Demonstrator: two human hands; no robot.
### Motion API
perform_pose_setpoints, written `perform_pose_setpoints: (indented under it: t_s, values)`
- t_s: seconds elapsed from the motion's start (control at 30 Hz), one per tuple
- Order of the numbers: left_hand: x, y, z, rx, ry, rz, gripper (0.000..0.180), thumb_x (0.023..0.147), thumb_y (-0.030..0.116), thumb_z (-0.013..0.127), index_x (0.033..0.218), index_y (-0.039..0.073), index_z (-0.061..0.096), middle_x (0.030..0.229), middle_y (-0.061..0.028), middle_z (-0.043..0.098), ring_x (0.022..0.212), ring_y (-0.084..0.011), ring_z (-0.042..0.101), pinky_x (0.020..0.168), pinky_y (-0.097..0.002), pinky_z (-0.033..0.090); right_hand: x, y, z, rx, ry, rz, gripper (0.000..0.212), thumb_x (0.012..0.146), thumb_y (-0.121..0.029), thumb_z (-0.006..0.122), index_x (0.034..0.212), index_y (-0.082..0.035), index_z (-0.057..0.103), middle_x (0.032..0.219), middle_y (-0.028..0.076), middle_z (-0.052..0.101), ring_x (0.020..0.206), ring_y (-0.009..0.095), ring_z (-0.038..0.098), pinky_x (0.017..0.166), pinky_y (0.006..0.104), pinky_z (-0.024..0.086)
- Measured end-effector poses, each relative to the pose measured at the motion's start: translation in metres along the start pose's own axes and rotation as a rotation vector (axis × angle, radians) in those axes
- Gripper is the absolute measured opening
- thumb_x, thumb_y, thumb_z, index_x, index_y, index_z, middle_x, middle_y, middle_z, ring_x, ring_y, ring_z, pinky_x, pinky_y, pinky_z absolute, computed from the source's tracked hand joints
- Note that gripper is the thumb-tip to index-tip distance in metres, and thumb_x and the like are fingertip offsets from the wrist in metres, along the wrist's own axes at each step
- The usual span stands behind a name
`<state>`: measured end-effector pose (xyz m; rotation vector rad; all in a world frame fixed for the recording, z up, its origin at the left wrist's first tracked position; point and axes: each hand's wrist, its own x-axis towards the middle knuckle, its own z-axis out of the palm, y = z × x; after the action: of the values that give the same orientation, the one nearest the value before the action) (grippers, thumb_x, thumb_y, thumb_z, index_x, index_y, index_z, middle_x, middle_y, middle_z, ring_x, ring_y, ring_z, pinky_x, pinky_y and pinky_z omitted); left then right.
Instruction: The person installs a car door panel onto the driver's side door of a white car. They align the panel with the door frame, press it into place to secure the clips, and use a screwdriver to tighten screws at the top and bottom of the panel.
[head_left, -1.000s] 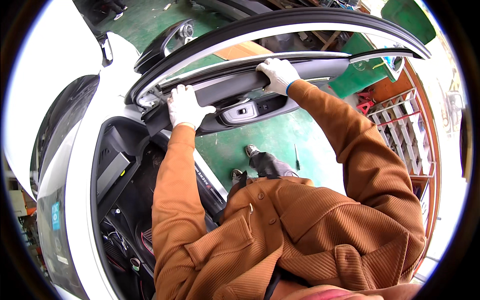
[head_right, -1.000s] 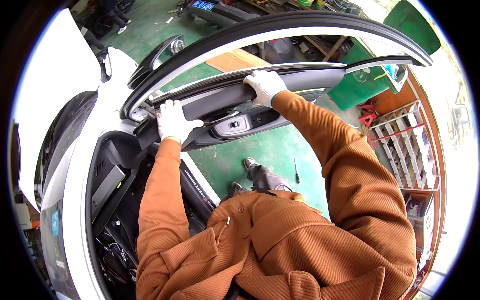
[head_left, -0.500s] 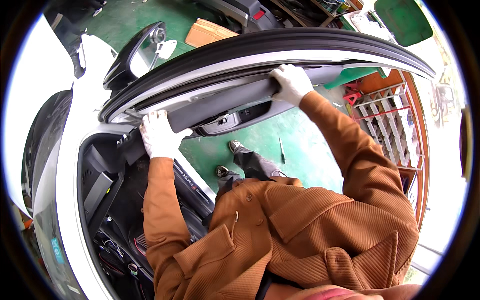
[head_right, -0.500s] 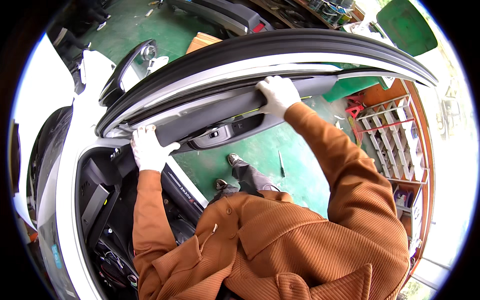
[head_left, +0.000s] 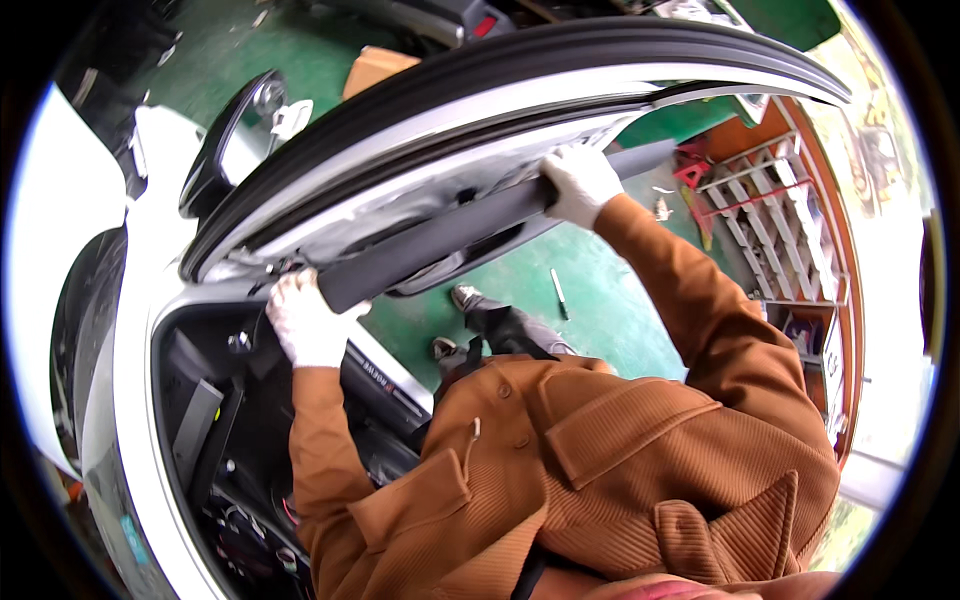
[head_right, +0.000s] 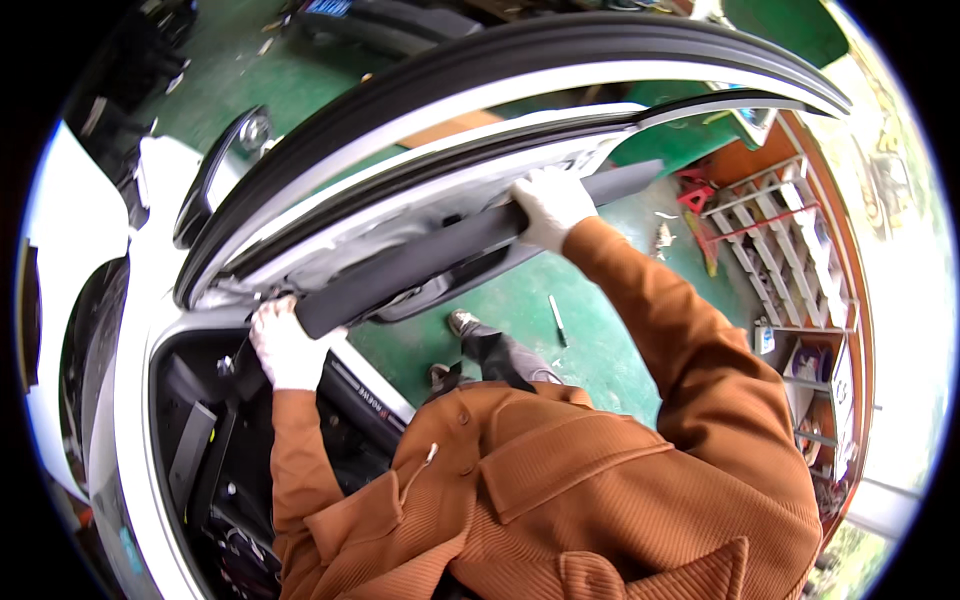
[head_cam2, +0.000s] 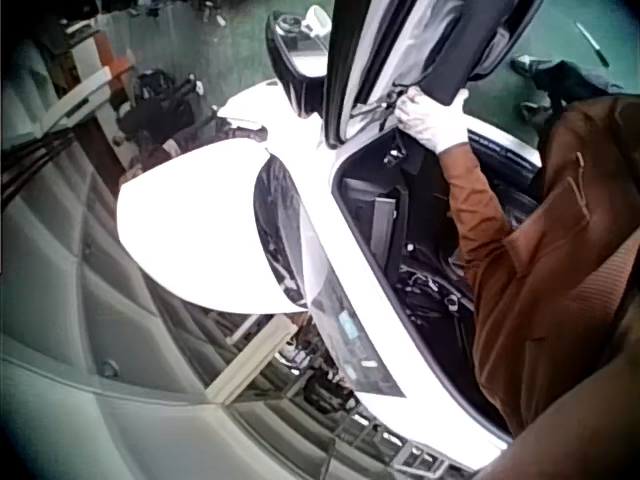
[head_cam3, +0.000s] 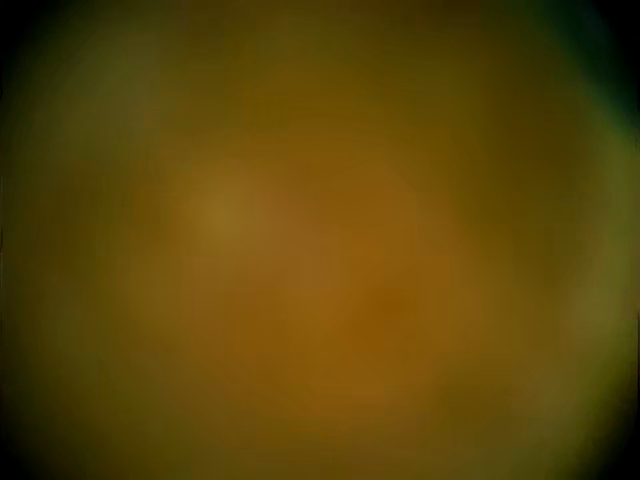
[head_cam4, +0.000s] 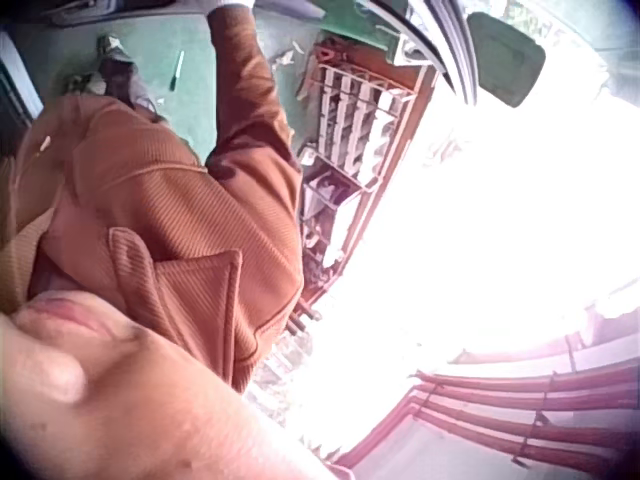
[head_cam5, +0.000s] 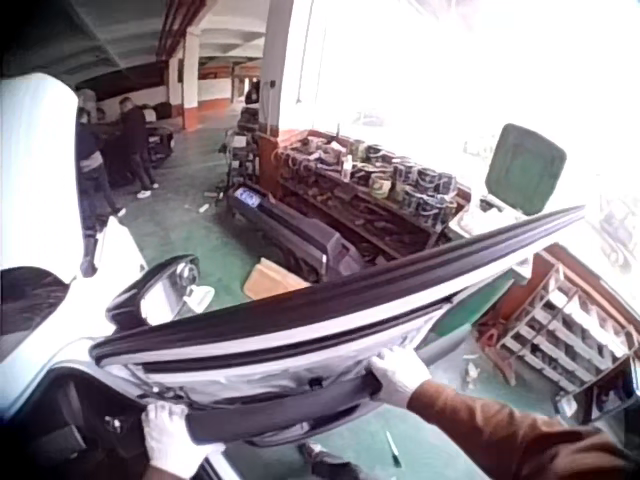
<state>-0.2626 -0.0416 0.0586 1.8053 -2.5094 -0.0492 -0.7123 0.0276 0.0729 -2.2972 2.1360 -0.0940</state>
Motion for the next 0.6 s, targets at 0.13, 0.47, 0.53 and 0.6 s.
perform_pose_setpoints:
  t_s: [0.13,0.47,0.53,0.6]
  values:
    - [-0.012,-0.013,0.014,-0.016,0.052,0.023,0.093,0.062,0.056,0.097,0.133,0.007,0.065,0.135,-0.0163,0.062,0.134,-0.0363,0.053,0.117,-0.0539,0.041,-0.01,-0.015,-0.005,0.004,0.04,0.01,0.055,0.065,-0.024,0.091,0.114,-0.01,0.071,0.108,0.016,0.068,0.109,0.038,0.066,0.095,0.049,0.053]
    - [-0.028,-0.021,0.032,-0.177,0.268,0.141,0.082,0.062,0.04,0.097,0.129,0.004,0.064,0.129,-0.0164,0.064,0.131,-0.0384,0.057,0.117,-0.0565,0.042,-0.018,-0.016,-0.022,0.098,-0.091,0.0,0.054,0.075,-0.035,0.09,0.118,-0.006,0.074,0.11,0.016,0.07,0.107,0.037,0.066,0.098,0.0472,0.052]
    - [-0.028,-0.02,0.032,-0.175,0.278,0.161,0.079,0.065,0.038,0.095,0.13,0.004,0.063,0.129,-0.0154,0.065,0.134,-0.0369,0.057,0.119,-0.0564,0.041,-0.004,-0.011,-0.03,0.229,-0.202,0.029,0.041,0.091,-0.036,0.078,0.111,-0.001,0.078,0.1,0.02,0.073,0.1,0.038,0.069,0.092,0.0457,0.054]
    - [-0.029,-0.023,0.038,-0.179,0.273,0.14,0.072,0.068,0.032,0.093,0.127,0.005,0.063,0.129,-0.0137,0.065,0.134,-0.0341,0.058,0.122,-0.056,0.039,0.019,-0.015,-0.04,0.311,-0.388,0.135,0.032,0.095,-0.024,0.072,0.107,0.006,0.076,0.101,0.02,0.073,0.101,0.036,0.069,0.092,0.0419,0.054]
